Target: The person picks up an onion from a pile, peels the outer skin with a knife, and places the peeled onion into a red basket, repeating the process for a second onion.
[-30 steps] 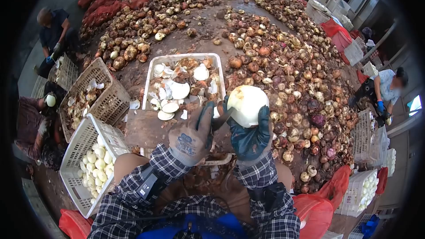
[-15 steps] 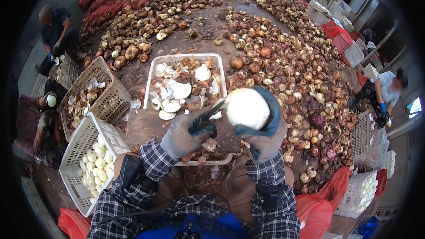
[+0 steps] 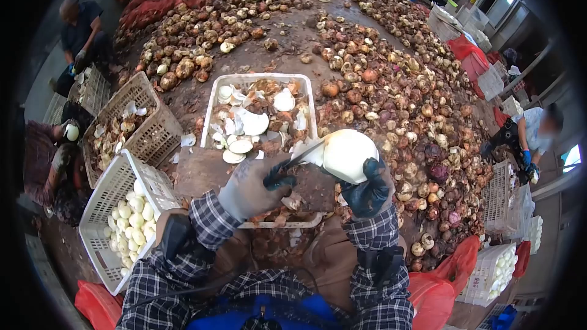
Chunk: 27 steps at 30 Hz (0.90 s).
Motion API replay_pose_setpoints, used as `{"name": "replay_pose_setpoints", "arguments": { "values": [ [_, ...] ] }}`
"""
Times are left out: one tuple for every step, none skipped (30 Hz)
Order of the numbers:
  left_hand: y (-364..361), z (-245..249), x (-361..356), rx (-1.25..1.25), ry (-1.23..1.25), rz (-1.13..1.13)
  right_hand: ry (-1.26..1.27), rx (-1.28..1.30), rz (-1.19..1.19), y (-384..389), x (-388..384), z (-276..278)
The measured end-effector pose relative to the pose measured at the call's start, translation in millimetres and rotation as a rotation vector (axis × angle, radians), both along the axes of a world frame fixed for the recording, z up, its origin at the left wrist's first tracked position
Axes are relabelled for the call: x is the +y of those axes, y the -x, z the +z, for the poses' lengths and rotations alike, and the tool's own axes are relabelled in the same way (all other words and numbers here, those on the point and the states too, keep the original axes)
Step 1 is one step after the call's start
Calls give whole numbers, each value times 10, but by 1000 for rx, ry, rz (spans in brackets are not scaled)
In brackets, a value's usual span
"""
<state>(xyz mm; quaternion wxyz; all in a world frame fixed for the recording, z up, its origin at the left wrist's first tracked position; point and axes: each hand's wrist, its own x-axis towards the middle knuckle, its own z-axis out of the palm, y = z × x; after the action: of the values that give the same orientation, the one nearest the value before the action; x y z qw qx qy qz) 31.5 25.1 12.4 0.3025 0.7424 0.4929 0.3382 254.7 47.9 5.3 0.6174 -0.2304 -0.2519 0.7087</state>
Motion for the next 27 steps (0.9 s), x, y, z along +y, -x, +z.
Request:
{"name": "replay_pose_setpoints", "arguments": {
  "values": [
    [-32, -2, -24, 44, 8, 29, -9, 15, 20, -15, 8, -43],
    [-76, 19, -55, 88, 17, 61, -15, 31, 43, -31, 16, -86],
    [-93, 42, -72, 132, 27, 94, -21, 47, 67, -32, 15, -110],
    [-84, 40, -68, 22, 155, 97, -77, -8, 60, -15, 10, -114],
    [-74, 40, -45, -91, 281, 102, -135, -64, 55, 4, 16, -112],
    [-66, 48, -21, -204, 406, 104, -192, -118, 48, 13, 17, -109],
    [-47, 63, -1, -277, 476, 77, -210, -102, 66, -2, 26, -161],
    [-24, 90, 22, -353, 546, 51, -229, -88, 86, -39, 57, -246],
    [-5, 114, 52, -431, 612, 25, -250, -76, 109, -45, 81, -258],
    [17, 120, 82, -479, 697, -5, -226, -88, 93, -41, 77, -263],
    [43, 112, 101, -526, 786, -35, -198, -99, 77, -15, 56, -262],
    [60, 93, 106, -576, 872, -63, -172, -113, 63, 4, 46, -253],
    [62, 27, 104, -663, 798, -113, -134, -35, 88, 4, 43, -253],
    [61, -68, 110, -747, 720, -164, -95, 42, 110, 0, 49, -265],
    [62, -67, 109, -829, 640, -214, -56, 120, 132, -2, 56, -279],
    [51, -50, 93, -789, 593, -172, -43, 93, 108, 6, 57, -285],
    [21, -4, 72, -745, 548, -132, -67, 35, 80, 13, 51, -274],
    [7, 42, 62, -700, 503, -93, -92, -21, 52, 46, 42, -234],
    [21, 47, 65, -756, 537, -56, -118, -76, 25, 82, 42, -206],
    [40, 50, 69, -812, 570, -19, -85, -67, 1, 112, 42, -196],
    [51, 56, 74, -867, 604, 17, -52, -58, -25, 136, 32, -192],
    [52, 71, 101, -965, 629, 36, -15, -49, -53, 158, 17, -193],
    [43, 95, 115, -898, 583, 39, -30, -74, -30, 178, 8, -196],
    [27, 128, 122, -834, 536, 45, -46, -101, -3, 204, 5, -184],
    [16, 143, 124, -768, 490, 51, -61, -126, 23, 250, -1, -159],
    [2, 72, 116, -845, 475, 21, -79, -238, 25, 309, -29, -114],
    [-15, 30, 137, -795, 441, 84, -127, -291, 45, 319, -11, -176]
  ]
}}
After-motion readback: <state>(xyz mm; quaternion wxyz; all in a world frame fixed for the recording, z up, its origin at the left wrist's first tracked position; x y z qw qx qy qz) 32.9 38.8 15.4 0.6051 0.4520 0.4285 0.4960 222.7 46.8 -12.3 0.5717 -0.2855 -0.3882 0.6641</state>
